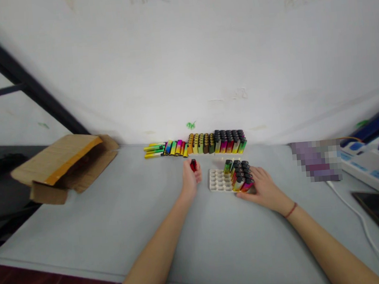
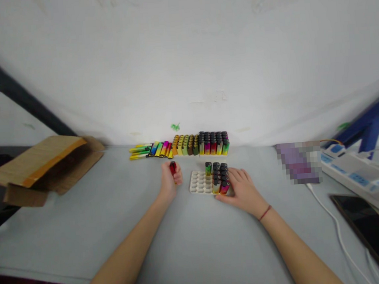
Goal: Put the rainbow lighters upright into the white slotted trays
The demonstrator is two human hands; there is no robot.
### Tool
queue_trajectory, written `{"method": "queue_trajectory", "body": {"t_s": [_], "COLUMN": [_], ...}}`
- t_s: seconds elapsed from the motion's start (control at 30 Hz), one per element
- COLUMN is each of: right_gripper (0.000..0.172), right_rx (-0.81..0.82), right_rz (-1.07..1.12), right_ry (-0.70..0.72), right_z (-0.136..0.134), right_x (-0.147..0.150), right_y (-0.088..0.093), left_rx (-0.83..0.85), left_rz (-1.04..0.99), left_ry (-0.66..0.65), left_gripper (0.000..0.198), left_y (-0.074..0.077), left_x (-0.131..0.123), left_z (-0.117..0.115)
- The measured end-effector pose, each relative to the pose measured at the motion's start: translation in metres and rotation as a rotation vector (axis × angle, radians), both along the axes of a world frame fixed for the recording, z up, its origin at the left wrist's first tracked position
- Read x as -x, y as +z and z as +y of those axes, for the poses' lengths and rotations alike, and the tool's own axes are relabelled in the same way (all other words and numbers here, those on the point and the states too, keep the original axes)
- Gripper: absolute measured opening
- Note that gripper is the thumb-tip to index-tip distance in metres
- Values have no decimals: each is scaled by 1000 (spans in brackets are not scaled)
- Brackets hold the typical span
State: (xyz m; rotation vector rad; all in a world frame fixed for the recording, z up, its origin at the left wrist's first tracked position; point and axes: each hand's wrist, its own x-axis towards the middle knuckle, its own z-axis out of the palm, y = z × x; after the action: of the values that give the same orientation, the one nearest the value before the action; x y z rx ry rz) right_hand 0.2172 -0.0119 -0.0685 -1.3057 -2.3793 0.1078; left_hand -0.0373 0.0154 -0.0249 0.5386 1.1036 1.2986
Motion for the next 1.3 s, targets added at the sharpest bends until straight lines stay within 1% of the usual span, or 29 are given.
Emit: {"method": "queue_trajectory", "body": {"t_s": [0.1,0.2,0.27,0.33,0.47,0.53,0.67,0.8,0.9,0.97,1.07,1.17,1.23,1.3], "right_gripper": [74,73,73,73,74,75,74,73,72,72,73,74,74,74], "right_rx": [7,10,9,10,21,22,14,6,-2,-1,3,5,10,14], "right_rz": [3,11,17,19,13,11,18,23,19,14,13,14,13,14], "right_ry": [3,5,2,-2,0,-4,-9,6,9,8,6,-2,-6,-5], "right_z": [0,-1,-1,-1,-1,-1,-1,-1,-1,-1,-1,-1,-1,-1], "right_x": [0,0,1,1,1,1,1,0,0,1,1,1,1,1], "right_y": [1,1,1,2,2,1,1,0,1,1,1,0,0,0], "left_rx": [-72,-241,-364,-468,-714,-804,-834,-831,-858,-870,-828,-788,-803,-849], "left_rz": [43,179,289,434,781,870,923,961,1011,1040,1031,1003,1023,1069], "left_ry": [-10,-16,-27,-39,-29,-56,-144,-269,-328,-333,-286,-253,-265,-281], "left_gripper": [41,25,18,17,19,20,22,23,23,25,28,21,17,18], "left_y": [-6,-14,-17,-15,-7,-4,-4,-7,-10,-12,-14,-12,-10,-9], "left_x": [-2,-5,-7,-7,-9,-9,-11,-12,-12,-12,-12,-12,-12,-11], "left_z": [2,1,-2,-7,-15,-17,-18,-18,-17,-17,-18,-19,-19,-19]}}
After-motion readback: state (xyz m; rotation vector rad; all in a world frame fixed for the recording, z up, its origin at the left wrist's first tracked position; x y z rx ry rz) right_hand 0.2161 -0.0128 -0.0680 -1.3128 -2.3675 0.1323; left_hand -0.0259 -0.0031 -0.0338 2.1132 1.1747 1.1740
